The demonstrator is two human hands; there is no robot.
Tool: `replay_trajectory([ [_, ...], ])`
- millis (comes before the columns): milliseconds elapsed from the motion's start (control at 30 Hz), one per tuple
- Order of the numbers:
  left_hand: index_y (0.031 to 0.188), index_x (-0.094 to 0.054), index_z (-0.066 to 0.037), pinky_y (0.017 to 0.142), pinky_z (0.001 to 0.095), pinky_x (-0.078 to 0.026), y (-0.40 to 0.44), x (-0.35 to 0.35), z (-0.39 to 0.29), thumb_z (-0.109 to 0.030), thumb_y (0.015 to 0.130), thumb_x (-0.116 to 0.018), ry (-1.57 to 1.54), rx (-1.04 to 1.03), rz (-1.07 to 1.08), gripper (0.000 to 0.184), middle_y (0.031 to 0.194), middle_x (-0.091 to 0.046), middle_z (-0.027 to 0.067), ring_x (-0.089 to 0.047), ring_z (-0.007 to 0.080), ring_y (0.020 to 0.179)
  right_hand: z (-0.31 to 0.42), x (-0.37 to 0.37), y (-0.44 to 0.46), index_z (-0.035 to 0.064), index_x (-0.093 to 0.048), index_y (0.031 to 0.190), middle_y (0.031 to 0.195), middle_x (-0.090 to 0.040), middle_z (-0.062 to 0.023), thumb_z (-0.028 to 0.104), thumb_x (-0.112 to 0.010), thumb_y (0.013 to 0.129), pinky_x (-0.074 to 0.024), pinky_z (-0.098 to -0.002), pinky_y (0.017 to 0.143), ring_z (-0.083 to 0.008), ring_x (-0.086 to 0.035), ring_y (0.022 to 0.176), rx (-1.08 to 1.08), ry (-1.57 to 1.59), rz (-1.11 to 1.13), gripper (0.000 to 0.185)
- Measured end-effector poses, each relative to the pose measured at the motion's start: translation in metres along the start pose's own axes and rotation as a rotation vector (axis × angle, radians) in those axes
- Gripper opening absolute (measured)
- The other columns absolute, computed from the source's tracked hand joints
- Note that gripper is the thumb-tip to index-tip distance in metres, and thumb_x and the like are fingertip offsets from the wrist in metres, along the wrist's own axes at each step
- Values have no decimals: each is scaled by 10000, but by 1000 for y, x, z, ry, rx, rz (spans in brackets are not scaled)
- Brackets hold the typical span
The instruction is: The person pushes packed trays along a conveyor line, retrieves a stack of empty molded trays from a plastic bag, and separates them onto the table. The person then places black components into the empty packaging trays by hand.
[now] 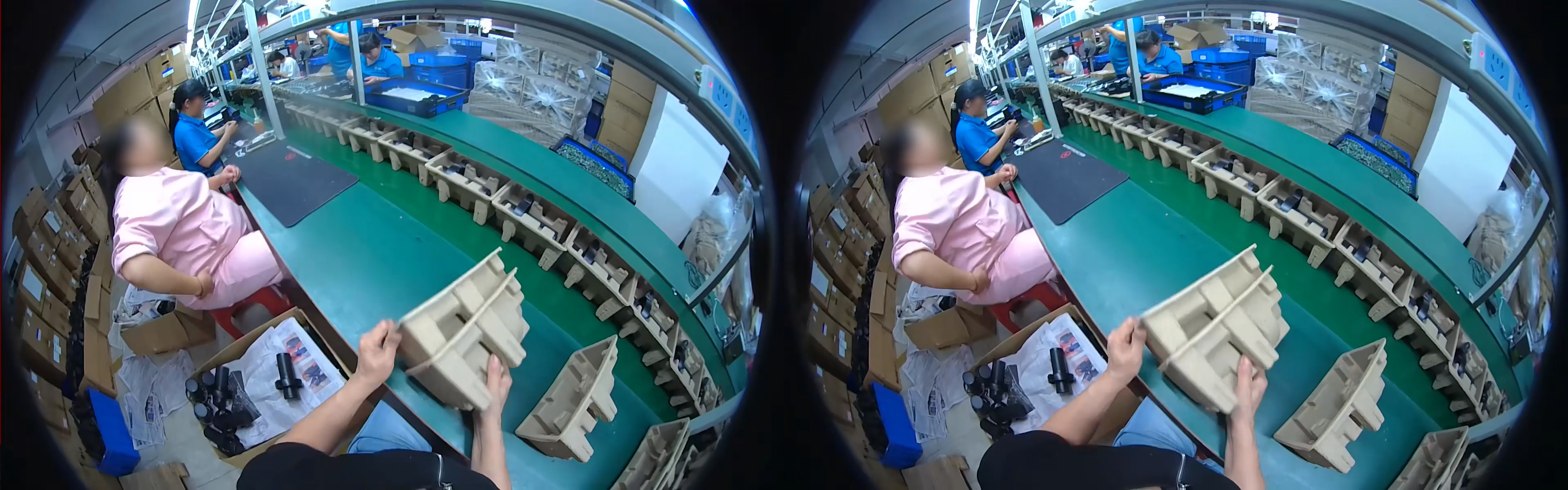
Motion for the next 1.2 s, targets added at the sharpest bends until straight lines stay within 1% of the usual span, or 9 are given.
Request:
replay_trajectory([
  [167, 957, -550, -18, 629, 275, -406, 1, 3, 11, -408, 933, -502, -237, -4, 236, 394, 793, -537, -1, -489, 142, 718, 5, 5, 3, -17, -465, 1255, 1137, -560, -111, 334, -498, 919, -418, -329, 882, -193, -534, 1020, 78, -52, -41, 487],
  [233, 1141, -520, -2, 818, 277, -424, 21, 20, 10, -449, 909, -525, -668, 55, 511, 504, 1011, -571, 47, -531, 166, 941, 9, 6, 3, -16, -470, 1246, 1129, -562, -109, 325, -507, 913, -421, -325, 873, -186, -536, 1011, 221, -151, 7, 478],
  [300, 1347, -336, 7, 997, 281, -340, 52, 46, -12, -364, 874, -621, -1200, 278, 517, 665, 1266, -481, 107, -462, 184, 1172, 12, -2, 1, -13, -480, 1228, 1115, -565, -105, 307, -526, 900, -429, -315, 855, -174, -540, 993, 508, -326, 114, 460],
  [433, 1226, -479, 22, 909, 288, -411, 49, 49, -63, -295, 875, -636, -494, 52, 572, 498, 1152, -577, 113, -538, 160, 1049, 10, -19, -17, -10, -510, 1158, 1073, -577, -91, 266, -567, 876, -429, -290, 832, -149, -538, 977, 304, -331, 27, 399],
  [567, 1054, -588, 41, 790, 291, -465, 47, 57, -77, -232, 891, -618, -217, 28, 464, 319, 956, -653, 94, -584, 128, 891, 11, -27, -19, -11, -540, 1003, 823, -607, -105, 222, -694, 762, -467, -317, 696, -227, -602, 739, 713, -271, -5, 369],
  [700, 920, -627, 49, 686, 277, -475, 49, 52, -74, -180, 901, -598, -196, 33, 181, 232, 806, -666, 71, -582, 95, 766, 23, -31, -20, -8, -543, 981, 825, -609, -140, 155, -716, 725, -468, -319, 676, -240, -614, 733, 756, -392, -26, 350],
  [800, 955, -619, 52, 697, 268, -472, 51, 45, -70, -205, 907, -594, -161, -5, 196, 263, 838, -663, 65, -576, 91, 781, 34, -43, -19, -9, -518, 1016, 886, -593, -72, 108, -575, 832, -438, -267, 752, -123, -539, 832, 553, -421, 68, 226],
  [1067, 1001, -607, 50, 688, 261, -469, 74, 45, -64, -285, 905, -600, -285, 108, 196, 348, 892, -644, 43, -562, 87, 793, 34, -52, -13, -13, -519, 936, 829, -607, -140, 78, -688, 722, -453, -304, 718, -221, -595, 768, 533, -384, -37, 288],
  [1200, 1003, -606, 44, 680, 254, -470, 89, 51, -58, -299, 895, -614, -320, 155, 211, 360, 894, -639, 40, -561, 83, 786, 31, -44, -10, -17, -514, 950, 842, -593, -114, 103, -660, 762, -439, -291, 740, -192, -569, 797, 419, -383, 69, 267],
])
Point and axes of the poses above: each hand's wrist, its own y-axis towards the middle knuckle, its own x-axis out of the back of the hand, z = x × y, the point moved 1 cm from there along y, towards the middle knuckle
